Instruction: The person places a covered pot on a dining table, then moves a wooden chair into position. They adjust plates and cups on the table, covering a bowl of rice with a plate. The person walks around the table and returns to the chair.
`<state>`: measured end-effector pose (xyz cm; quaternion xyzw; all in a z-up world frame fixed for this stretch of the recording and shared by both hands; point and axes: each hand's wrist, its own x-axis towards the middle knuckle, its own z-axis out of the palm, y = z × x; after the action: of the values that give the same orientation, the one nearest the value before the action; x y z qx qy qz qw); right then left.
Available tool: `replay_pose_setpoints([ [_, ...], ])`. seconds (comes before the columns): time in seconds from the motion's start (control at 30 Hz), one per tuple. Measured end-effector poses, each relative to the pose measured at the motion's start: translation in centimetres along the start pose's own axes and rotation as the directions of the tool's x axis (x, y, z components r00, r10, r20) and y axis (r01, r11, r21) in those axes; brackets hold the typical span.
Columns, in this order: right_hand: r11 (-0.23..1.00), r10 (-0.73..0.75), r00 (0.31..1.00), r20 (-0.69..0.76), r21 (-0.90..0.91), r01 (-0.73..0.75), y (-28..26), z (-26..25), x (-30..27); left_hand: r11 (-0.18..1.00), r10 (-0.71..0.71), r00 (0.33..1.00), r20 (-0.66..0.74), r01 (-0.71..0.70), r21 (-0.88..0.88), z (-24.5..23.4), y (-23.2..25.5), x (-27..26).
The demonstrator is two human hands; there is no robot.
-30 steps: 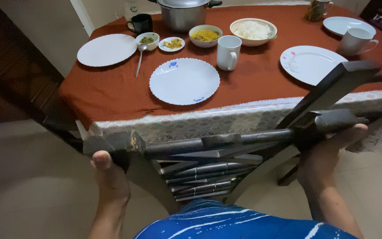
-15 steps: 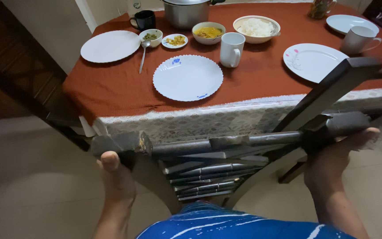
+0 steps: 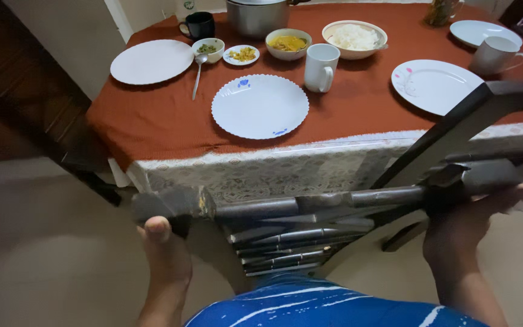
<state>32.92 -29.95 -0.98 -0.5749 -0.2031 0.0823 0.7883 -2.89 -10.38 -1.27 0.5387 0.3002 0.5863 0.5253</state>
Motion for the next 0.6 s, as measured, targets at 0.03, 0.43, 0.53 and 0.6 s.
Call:
replay_pose_setpoints([
  [0.03, 0.999, -0.019, 1.0, -0.019, -0.036, 0.018, 0.0, -0.1, -0.1, 0.999, -0.047, 0.999, -0.004, 0.047, 0.024, -0.2, -0.1, -0.1],
  [0.43, 0.998, -0.063, 0.995, 0.077, 0.022, 0.062, -0.5, -0.4, -1.2, 0.963, -0.054, 0.999, -0.01, 0.054, 0.264, -2.7, -4.1, -1.5],
  [0.53, 0.99, -0.131, 0.982, 0.133, -0.038, 0.138, -1.4, 0.1, -1.7, 0.966, 0.026, 0.999, -0.025, -0.019, 0.259, -2.7, -4.1, -1.8],
  [0.6, 0.985, -0.137, 0.979, 0.153, -0.079, 0.15, -1.7, 0.2, -2.2, 0.964, 0.075, 0.997, -0.029, -0.065, 0.257, -2.5, -3.5, -1.9],
])
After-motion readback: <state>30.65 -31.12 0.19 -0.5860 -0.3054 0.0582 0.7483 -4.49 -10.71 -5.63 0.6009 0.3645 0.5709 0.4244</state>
